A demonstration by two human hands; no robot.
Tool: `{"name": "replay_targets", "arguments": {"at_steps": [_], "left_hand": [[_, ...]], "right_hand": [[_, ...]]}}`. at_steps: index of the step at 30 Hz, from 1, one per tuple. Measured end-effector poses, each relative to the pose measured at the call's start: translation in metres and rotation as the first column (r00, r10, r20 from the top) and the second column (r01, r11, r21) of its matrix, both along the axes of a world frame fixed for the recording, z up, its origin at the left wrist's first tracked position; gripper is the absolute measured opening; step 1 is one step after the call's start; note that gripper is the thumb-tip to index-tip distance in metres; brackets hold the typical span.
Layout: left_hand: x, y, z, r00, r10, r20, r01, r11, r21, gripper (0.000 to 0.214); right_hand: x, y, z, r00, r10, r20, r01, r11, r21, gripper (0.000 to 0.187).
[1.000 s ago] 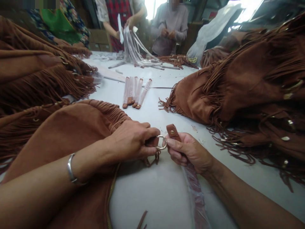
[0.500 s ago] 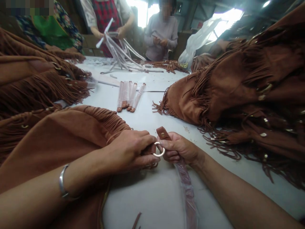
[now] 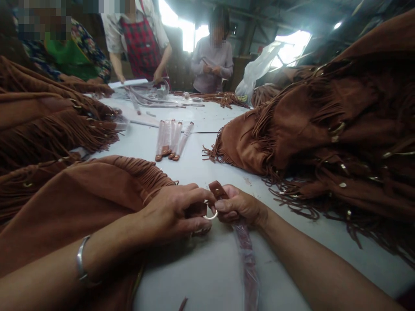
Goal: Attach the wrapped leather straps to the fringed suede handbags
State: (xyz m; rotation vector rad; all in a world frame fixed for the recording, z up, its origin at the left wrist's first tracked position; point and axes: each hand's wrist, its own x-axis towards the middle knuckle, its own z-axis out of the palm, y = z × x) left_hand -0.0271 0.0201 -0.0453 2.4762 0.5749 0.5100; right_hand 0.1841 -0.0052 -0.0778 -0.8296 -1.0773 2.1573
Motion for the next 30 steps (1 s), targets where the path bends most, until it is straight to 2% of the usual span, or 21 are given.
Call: {"name": "replay_targets", "arguments": {"at_steps": [3, 8, 14, 18, 24, 30], "left_hand": [[-0.003, 0.003, 0.001, 0.998, -0.050, -0.036, 0.050, 0.999, -0.011, 0.032], [-0.006, 0.008, 0.003, 0.990, -0.087, -0.115, 0.090, 0.995, 0.029, 0.038], [-0.006, 0.012, 0.005, 0.987, -0.077, -0.141, 0.080, 0.997, 0.015, 0.032], [-0.004, 0.015, -0.001, 0.980, -0.031, -0.197, 0.054, 0.992, 0.112, 0.034], [-0.001, 0.018, -0.013, 0.985, 0.010, -0.174, 0.029, 0.976, 0.216, 0.031], [-0.002, 0.019, -0.015, 0.990, -0.026, -0.140, 0.057, 0.973, 0.224, 0.030]], "right_hand": [[0.002, 0.000, 0.000, 1.000, -0.029, 0.004, 0.029, 0.999, 0.029, 0.033], [0.008, -0.002, 0.008, 0.987, -0.132, 0.096, 0.123, 0.988, 0.098, 0.054], [0.005, -0.009, 0.022, 0.939, -0.168, 0.301, 0.121, 0.978, 0.168, 0.036], [0.000, -0.013, 0.028, 0.902, -0.235, 0.362, 0.168, 0.964, 0.207, 0.033], [-0.004, -0.011, 0.024, 0.833, -0.325, 0.447, 0.232, 0.940, 0.252, 0.032], [-0.006, -0.010, 0.017, 0.840, -0.301, 0.452, 0.197, 0.944, 0.264, 0.034]]}}
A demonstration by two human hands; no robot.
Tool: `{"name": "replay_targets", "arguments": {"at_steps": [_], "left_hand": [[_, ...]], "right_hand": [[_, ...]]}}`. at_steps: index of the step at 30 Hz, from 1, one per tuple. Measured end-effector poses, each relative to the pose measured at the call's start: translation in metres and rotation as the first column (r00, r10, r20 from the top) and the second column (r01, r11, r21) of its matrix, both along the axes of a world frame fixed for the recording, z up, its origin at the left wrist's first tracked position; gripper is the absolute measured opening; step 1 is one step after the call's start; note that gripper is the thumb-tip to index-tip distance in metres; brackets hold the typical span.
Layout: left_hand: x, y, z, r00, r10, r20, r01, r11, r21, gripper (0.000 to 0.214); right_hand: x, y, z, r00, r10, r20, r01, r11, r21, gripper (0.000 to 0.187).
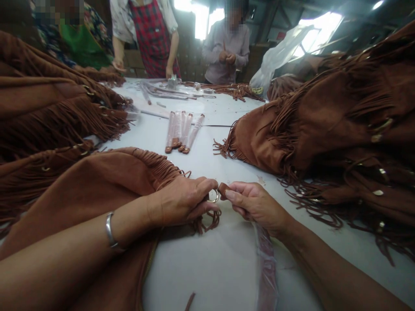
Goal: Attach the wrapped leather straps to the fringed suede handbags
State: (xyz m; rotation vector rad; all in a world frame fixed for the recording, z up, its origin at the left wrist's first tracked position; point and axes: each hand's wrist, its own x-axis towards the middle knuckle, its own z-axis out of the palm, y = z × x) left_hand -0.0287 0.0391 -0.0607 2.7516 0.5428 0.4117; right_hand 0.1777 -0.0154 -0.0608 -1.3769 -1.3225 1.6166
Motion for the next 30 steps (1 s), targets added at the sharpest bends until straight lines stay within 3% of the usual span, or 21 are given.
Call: {"name": "replay_targets", "arguments": {"at_steps": [11, 17, 30], "left_hand": [[0.000, 0.002, 0.003, 0.999, -0.010, 0.033, 0.015, 0.985, -0.171, 0.026], [0.000, 0.003, -0.001, 0.995, -0.005, 0.096, 0.025, 0.977, -0.211, 0.027], [0.001, 0.002, 0.000, 0.996, -0.012, 0.093, 0.038, 0.959, -0.281, 0.026]], "right_hand": [[-0.002, -0.001, -0.003, 0.997, 0.075, -0.024, -0.075, 0.997, 0.019, 0.034], [-0.001, 0.001, 0.003, 0.994, -0.085, -0.066, 0.084, 0.996, -0.018, 0.032], [-0.001, 0.004, -0.008, 0.997, 0.047, -0.066, -0.047, 0.999, 0.001, 0.033]]}}
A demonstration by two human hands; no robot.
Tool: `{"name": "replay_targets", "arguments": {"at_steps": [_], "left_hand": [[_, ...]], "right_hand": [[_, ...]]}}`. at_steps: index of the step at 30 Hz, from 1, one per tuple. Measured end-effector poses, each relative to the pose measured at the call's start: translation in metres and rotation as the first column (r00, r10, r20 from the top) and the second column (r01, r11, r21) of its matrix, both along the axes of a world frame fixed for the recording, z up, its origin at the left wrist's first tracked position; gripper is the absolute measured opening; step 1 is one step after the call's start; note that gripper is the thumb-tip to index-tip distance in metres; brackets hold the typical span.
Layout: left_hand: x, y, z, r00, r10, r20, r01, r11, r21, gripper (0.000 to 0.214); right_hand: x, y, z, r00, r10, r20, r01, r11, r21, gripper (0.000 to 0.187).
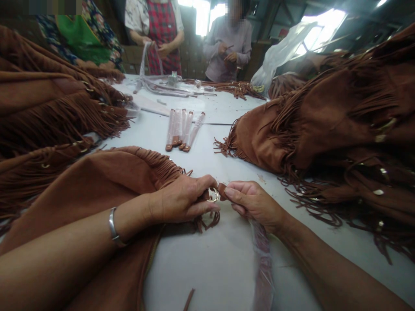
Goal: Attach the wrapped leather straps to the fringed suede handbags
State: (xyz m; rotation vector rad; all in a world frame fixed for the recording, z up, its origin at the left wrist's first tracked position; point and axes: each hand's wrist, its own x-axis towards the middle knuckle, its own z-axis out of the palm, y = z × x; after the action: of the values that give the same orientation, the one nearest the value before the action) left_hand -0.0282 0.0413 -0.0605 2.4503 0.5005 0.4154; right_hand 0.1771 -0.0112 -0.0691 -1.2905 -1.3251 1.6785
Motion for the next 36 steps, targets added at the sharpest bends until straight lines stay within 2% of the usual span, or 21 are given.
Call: {"name": "replay_targets", "arguments": {"at_steps": [4, 10, 18, 23, 26, 28, 31, 33, 36], "left_hand": [[-0.001, -0.001, 0.000, 1.000, -0.008, -0.002, 0.008, 1.000, -0.014, 0.026], [-0.002, -0.002, 0.000, 1.000, -0.006, -0.021, 0.006, 1.000, 0.003, 0.028], [-0.004, -0.002, 0.003, 0.997, -0.041, -0.072, 0.041, 0.999, 0.001, 0.032], [-0.004, -0.002, 0.002, 0.999, 0.052, 0.017, -0.051, 0.997, -0.056, 0.028], [-0.003, -0.001, -0.001, 0.991, 0.119, 0.061, -0.114, 0.990, -0.087, 0.028], [-0.003, -0.001, 0.001, 0.991, 0.123, 0.056, -0.116, 0.986, -0.121, 0.032], [-0.004, -0.006, 0.015, 0.998, 0.068, -0.013, -0.069, 0.990, -0.125, 0.038], [-0.007, -0.013, 0.024, 0.997, 0.035, -0.068, -0.039, 0.998, -0.049, 0.034], [-0.008, -0.020, 0.026, 0.995, 0.027, -0.096, -0.019, 0.997, 0.079, 0.020]], "right_hand": [[0.003, 0.002, -0.002, 0.998, 0.026, -0.062, -0.029, 0.998, -0.059, 0.034], [0.004, 0.004, 0.002, 0.995, 0.069, -0.077, -0.072, 0.996, -0.043, 0.034], [0.005, 0.004, 0.008, 0.977, 0.204, -0.057, -0.208, 0.976, -0.061, 0.035], [-0.010, -0.009, 0.008, 0.995, 0.090, -0.050, -0.088, 0.996, 0.035, 0.034], [-0.020, -0.015, 0.009, 0.999, -0.006, 0.033, 0.002, 0.991, 0.131, 0.034], [-0.018, -0.016, 0.011, 0.997, -0.013, 0.077, -0.001, 0.984, 0.180, 0.036], [-0.005, -0.014, 0.012, 0.995, 0.096, -0.001, -0.095, 0.990, 0.104, 0.041], [0.009, -0.011, 0.012, 0.985, 0.168, -0.043, -0.168, 0.986, -0.004, 0.044], [0.025, -0.005, 0.014, 0.989, 0.147, 0.026, -0.144, 0.985, -0.093, 0.043]]}}
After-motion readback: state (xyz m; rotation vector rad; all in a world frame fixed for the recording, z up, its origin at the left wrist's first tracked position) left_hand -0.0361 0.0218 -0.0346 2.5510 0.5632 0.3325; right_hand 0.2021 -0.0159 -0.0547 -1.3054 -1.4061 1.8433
